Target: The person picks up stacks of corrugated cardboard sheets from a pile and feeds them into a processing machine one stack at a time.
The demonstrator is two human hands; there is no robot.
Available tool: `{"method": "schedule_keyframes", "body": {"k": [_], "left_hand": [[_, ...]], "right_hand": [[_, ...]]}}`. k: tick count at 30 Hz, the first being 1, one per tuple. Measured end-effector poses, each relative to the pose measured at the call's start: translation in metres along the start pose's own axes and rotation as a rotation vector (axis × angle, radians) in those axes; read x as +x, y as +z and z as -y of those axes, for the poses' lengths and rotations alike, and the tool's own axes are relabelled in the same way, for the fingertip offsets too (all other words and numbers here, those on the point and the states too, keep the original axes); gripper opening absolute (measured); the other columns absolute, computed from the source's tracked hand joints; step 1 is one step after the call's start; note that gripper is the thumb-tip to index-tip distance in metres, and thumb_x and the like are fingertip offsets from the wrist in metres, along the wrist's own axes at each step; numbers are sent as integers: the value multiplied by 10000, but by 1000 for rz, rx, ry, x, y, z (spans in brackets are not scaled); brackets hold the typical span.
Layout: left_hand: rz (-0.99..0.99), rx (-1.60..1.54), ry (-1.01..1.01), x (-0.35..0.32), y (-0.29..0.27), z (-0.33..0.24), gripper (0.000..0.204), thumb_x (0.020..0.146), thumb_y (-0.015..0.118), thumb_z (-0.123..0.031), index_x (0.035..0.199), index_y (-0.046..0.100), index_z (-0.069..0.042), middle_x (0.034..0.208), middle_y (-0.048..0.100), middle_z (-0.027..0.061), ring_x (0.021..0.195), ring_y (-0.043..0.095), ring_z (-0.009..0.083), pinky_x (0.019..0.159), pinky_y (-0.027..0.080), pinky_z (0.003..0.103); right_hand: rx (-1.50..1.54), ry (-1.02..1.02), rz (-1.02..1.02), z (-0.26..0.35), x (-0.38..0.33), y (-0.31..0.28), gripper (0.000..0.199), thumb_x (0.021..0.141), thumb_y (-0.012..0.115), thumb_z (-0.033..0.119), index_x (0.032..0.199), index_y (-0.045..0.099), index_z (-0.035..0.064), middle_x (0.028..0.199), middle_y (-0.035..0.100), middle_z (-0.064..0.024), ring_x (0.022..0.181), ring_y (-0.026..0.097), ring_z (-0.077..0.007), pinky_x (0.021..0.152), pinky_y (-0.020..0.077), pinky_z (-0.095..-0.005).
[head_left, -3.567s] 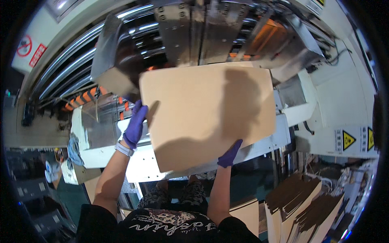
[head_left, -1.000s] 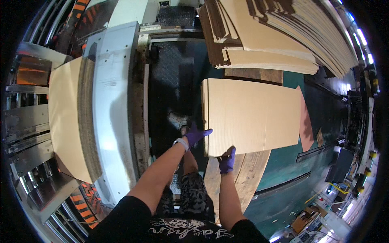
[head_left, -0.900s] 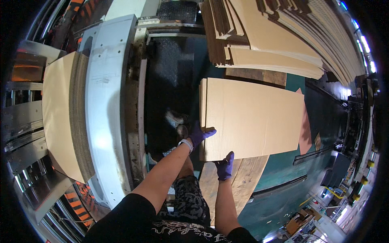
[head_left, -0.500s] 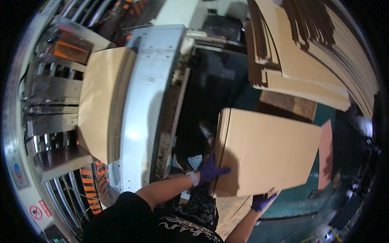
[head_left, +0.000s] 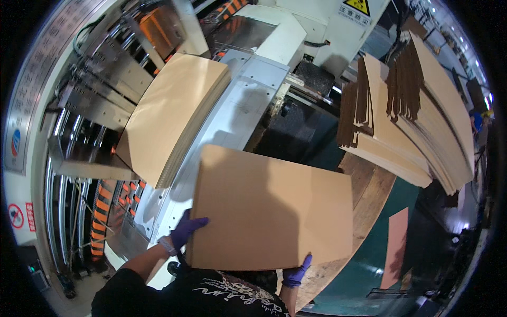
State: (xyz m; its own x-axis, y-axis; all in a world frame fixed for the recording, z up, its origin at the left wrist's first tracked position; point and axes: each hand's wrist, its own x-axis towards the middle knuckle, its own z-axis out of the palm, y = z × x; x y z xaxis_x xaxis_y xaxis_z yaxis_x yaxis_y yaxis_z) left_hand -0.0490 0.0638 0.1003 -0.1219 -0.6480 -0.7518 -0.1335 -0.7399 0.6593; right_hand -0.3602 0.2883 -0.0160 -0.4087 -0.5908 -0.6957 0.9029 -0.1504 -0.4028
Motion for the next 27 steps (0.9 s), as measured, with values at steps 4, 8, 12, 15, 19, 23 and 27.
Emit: {"method": "schedule_keyframes", "body": {"k": [4, 8, 12, 15, 19, 23, 27], "left_hand": [[-59, -219, 45, -51, -81, 9, 594, 792, 701, -287, 1219, 423, 19, 1081, 570, 155, 948, 604, 243, 809, 521, 360], [-68, -445, 112, -90, -145, 50, 572, 866, 612, -327, 1290, 399, -7, 1136, 564, 134, 987, 595, 214, 851, 498, 337], [5, -643, 70, -103, -159, 91, 553, 903, 568, -348, 1317, 394, -25, 1209, 539, 102, 1055, 564, 180, 903, 467, 308], [110, -826, 3, -92, -145, 110, 594, 921, 505, -443, 1316, 411, -9, 1214, 546, 97, 1088, 547, 173, 938, 441, 304], [210, -1043, -12, -75, -115, 88, 728, 858, 576, -504, 1359, 349, -27, 1292, 490, 140, 1166, 504, 232, 993, 416, 353], [408, -1313, -21, -52, -103, 89, 868, 776, 633, -579, 1402, 298, -81, 1360, 413, 149, 1236, 427, 267, 1038, 351, 426], [455, -1381, -47, -40, -118, 69, 871, 761, 630, -610, 1373, 349, -57, 1278, 495, 164, 1152, 507, 291, 968, 421, 451]], "right_hand": [[-141, 151, 157, -17, -37, 97, 626, 919, 432, 512, 1337, 411, 47, 1332, 472, -110, 1207, 450, -255, 1025, 347, -417], [-455, 59, 247, -49, -34, 156, 601, 929, 445, 475, 1326, 422, 24, 1316, 483, -116, 1201, 456, -251, 1019, 356, -396], [-748, -26, 395, -51, 18, 191, 596, 928, 472, 445, 1329, 414, 9, 1288, 509, -120, 1157, 504, -250, 1001, 384, -361], [-981, -53, 511, -57, 17, 289, 612, 915, 500, 447, 1336, 408, 12, 1303, 499, -129, 1159, 512, -259, 1002, 393, -372], [-1272, 34, 562, -37, 66, 382, 654, 863, 571, 492, 1329, 431, 56, 1279, 525, -128, 1158, 515, -273, 970, 426, -399], [-1663, -41, 455, -77, 61, 467, 790, 778, 622, 598, 1325, 446, 56, 1199, 570, -112, 1054, 540, -280, 921, 415, -408], [-1834, -233, 529, -92, 121, 518, 875, 755, 577, 681, 1335, 428, 42, 1200, 557, -141, 1075, 507, -326, 939, 394, -400]]}}
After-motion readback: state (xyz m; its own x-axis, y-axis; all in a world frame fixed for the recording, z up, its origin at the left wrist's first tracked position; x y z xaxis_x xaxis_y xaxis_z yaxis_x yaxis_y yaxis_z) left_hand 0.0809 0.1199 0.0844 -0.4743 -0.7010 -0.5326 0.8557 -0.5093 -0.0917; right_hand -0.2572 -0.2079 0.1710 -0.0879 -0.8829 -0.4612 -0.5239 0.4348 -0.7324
